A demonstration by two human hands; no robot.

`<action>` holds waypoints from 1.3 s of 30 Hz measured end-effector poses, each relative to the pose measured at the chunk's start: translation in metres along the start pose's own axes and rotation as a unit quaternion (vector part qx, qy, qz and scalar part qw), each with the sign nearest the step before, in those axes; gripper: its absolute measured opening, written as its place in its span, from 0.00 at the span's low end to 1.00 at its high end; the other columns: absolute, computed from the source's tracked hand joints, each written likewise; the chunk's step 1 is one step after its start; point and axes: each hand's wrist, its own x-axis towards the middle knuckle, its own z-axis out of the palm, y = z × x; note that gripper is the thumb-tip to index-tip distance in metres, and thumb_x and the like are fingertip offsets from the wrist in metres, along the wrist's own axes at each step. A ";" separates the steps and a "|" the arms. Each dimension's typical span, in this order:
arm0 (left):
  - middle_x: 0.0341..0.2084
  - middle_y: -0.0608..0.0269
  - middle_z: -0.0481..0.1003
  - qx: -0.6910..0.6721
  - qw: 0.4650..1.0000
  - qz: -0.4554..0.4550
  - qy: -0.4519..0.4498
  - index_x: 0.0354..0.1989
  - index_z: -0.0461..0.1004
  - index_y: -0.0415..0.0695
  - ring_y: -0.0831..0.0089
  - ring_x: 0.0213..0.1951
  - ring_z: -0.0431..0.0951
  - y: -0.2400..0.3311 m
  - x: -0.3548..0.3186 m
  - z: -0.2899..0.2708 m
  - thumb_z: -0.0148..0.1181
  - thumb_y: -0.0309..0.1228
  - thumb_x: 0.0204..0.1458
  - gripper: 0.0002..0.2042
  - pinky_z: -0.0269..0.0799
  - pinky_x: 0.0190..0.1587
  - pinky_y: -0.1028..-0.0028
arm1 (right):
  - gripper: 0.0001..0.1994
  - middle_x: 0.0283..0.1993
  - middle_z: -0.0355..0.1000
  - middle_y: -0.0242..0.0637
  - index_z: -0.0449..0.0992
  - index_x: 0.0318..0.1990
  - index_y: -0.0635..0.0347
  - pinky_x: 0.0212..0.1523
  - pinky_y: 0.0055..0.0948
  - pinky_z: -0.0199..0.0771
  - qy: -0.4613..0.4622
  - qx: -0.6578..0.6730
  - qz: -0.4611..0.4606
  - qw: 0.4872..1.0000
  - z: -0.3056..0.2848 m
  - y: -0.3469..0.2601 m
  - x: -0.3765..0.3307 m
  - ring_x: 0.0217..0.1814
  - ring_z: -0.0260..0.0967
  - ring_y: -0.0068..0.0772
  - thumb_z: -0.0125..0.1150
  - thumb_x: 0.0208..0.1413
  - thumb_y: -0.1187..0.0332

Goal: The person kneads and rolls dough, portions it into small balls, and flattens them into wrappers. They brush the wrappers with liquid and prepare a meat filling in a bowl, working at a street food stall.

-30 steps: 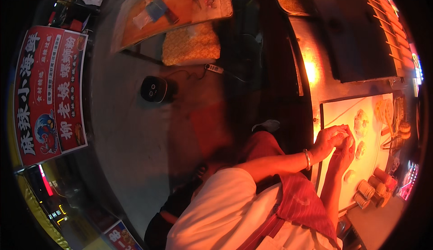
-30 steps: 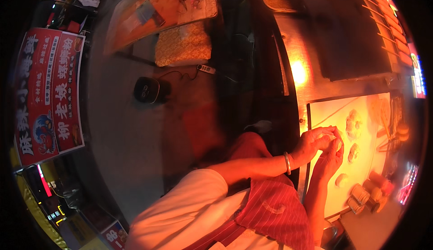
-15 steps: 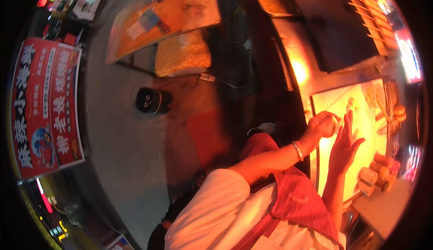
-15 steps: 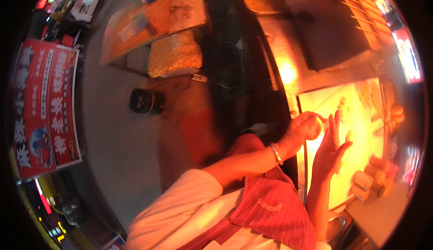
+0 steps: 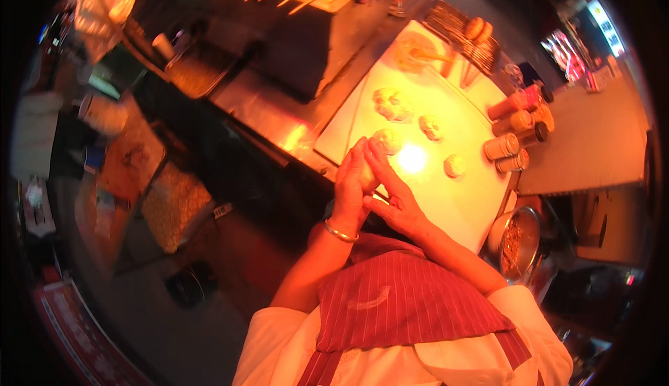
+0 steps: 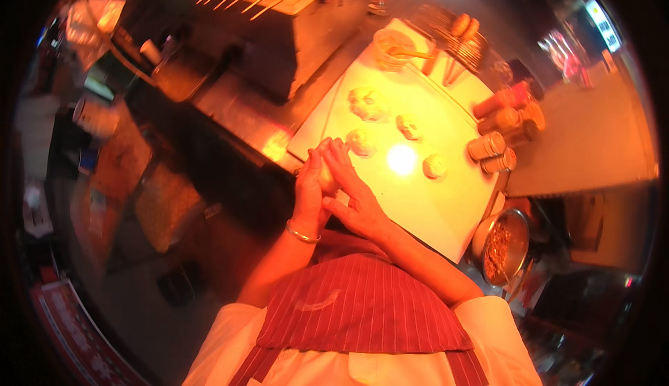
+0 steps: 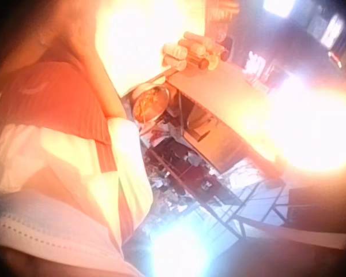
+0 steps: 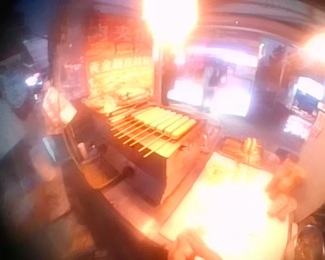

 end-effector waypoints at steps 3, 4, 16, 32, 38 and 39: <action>0.60 0.51 0.68 0.062 0.997 0.018 -0.031 0.65 0.61 0.34 0.63 0.60 0.68 -0.016 0.010 -0.013 0.42 0.39 0.67 0.24 0.61 0.63 0.68 | 0.37 0.76 0.45 0.41 0.47 0.73 0.56 0.74 0.40 0.41 0.115 0.245 0.116 0.956 -0.004 0.009 -0.007 0.79 0.36 0.39 0.58 0.61 0.61; 0.59 0.51 0.69 0.089 0.995 0.033 -0.043 0.64 0.63 0.35 0.64 0.59 0.69 -0.021 0.012 -0.014 0.42 0.36 0.68 0.22 0.62 0.62 0.70 | 0.36 0.75 0.47 0.40 0.47 0.73 0.55 0.73 0.40 0.44 0.157 0.323 0.157 0.920 -0.005 0.011 -0.008 0.78 0.40 0.38 0.58 0.62 0.59; 0.72 0.52 0.44 0.273 0.950 0.021 -0.153 0.72 0.41 0.37 0.65 0.72 0.45 -0.059 0.050 -0.028 0.41 0.37 0.68 0.30 0.43 0.70 0.68 | 0.29 0.64 0.63 0.43 0.65 0.63 0.59 0.64 0.50 0.59 0.217 -0.394 0.066 0.891 -0.082 0.104 -0.021 0.65 0.60 0.47 0.65 0.54 0.66; 0.56 0.53 0.68 0.194 0.964 -0.127 -0.127 0.62 0.61 0.36 0.65 0.56 0.69 -0.049 0.068 0.019 0.50 0.33 0.64 0.21 0.66 0.58 0.67 | 0.24 0.52 0.70 0.38 0.73 0.53 0.58 0.54 0.34 0.68 0.314 -0.028 0.313 0.896 -0.144 0.063 -0.039 0.62 0.62 0.34 0.68 0.45 0.75; 0.52 0.51 0.71 -0.089 0.950 -0.288 -0.084 0.60 0.62 0.37 0.62 0.54 0.72 -0.082 0.074 0.043 0.48 0.35 0.65 0.19 0.68 0.58 0.64 | 0.28 0.67 0.60 0.39 0.67 0.60 0.61 0.69 0.34 0.51 0.258 0.171 0.103 0.945 -0.101 0.054 -0.041 0.70 0.54 0.34 0.64 0.49 0.73; 0.51 0.51 0.71 -0.070 0.957 -0.269 -0.085 0.59 0.62 0.37 0.63 0.54 0.72 -0.084 0.075 0.044 0.47 0.35 0.66 0.19 0.68 0.58 0.64 | 0.29 0.68 0.59 0.39 0.65 0.62 0.61 0.70 0.35 0.48 0.323 0.197 0.106 0.919 -0.096 0.054 -0.038 0.72 0.50 0.33 0.64 0.51 0.72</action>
